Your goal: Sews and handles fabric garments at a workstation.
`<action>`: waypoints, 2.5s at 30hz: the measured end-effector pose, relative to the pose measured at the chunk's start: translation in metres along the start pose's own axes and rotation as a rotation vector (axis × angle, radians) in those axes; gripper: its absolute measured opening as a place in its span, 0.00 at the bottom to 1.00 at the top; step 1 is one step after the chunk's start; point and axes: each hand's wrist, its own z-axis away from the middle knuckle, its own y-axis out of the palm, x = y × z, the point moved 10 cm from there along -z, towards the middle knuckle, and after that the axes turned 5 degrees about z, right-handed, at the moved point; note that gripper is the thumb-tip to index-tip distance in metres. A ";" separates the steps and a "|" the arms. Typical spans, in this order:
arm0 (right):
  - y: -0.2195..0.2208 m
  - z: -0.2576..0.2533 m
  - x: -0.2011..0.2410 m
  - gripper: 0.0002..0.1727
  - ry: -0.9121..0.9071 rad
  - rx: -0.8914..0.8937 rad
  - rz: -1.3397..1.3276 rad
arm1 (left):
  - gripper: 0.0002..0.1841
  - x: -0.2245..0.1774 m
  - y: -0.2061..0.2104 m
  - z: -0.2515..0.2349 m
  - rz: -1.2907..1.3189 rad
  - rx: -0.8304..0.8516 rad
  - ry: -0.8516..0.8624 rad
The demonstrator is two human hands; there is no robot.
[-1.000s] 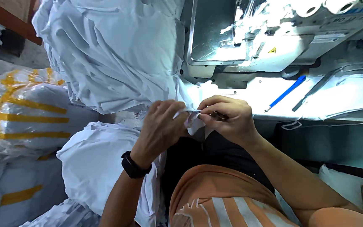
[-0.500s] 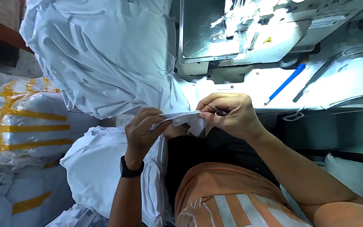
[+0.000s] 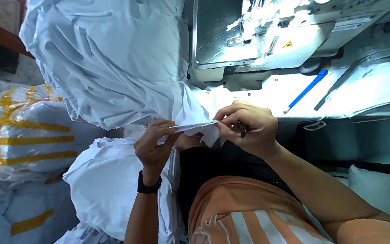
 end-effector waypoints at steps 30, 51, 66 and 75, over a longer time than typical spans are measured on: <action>-0.085 0.072 -0.094 0.02 0.748 -0.255 -0.020 | 0.20 0.079 0.161 -0.001 0.078 0.283 -0.368; -0.035 0.056 -0.108 0.03 0.449 -0.315 -0.048 | 0.15 0.070 0.165 -0.008 -0.050 0.176 -0.277; -0.035 0.057 -0.109 0.04 0.464 -0.321 -0.089 | 0.12 0.072 0.163 -0.011 -0.054 0.156 -0.271; -0.065 0.065 -0.106 0.07 0.770 -0.362 -0.223 | 0.09 0.076 0.168 -0.011 -0.047 0.226 -0.221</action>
